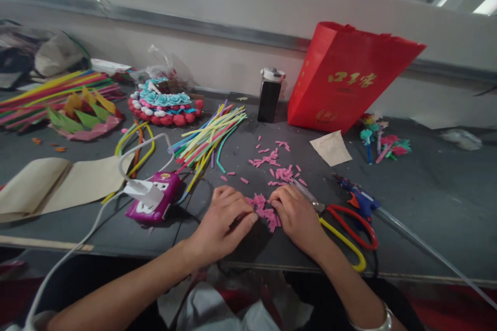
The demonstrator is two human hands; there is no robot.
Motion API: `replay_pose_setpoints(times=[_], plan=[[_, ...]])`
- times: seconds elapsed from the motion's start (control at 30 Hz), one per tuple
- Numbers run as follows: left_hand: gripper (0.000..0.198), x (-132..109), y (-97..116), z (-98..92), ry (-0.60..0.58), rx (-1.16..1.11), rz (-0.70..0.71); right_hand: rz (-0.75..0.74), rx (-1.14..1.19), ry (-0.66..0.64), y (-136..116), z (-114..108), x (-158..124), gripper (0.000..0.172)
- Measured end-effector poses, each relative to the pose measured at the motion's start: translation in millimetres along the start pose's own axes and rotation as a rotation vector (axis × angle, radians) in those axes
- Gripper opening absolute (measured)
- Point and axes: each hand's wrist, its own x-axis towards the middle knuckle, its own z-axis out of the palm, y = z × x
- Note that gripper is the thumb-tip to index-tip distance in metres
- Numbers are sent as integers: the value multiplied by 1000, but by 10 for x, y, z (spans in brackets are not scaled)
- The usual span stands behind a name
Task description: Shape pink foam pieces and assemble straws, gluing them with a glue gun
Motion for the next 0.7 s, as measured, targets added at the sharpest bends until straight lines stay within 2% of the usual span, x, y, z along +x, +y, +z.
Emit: replay_pose_setpoints(times=[0.17, 0.33, 0.53, 0.7], plan=[[12, 15, 7, 5, -29, 1, -80, -83, 100, 13, -210, -11, -71, 13], [21, 19, 7, 18, -95, -30, 21, -123, 127, 65, -341, 53, -123, 13], [21, 8, 2, 0, -8, -113, 27, -102, 323, 55, -372, -17, -122, 12], [20, 9, 27, -5, -40, -112, 56, -139, 305, -9, -380, -73, -129, 11]])
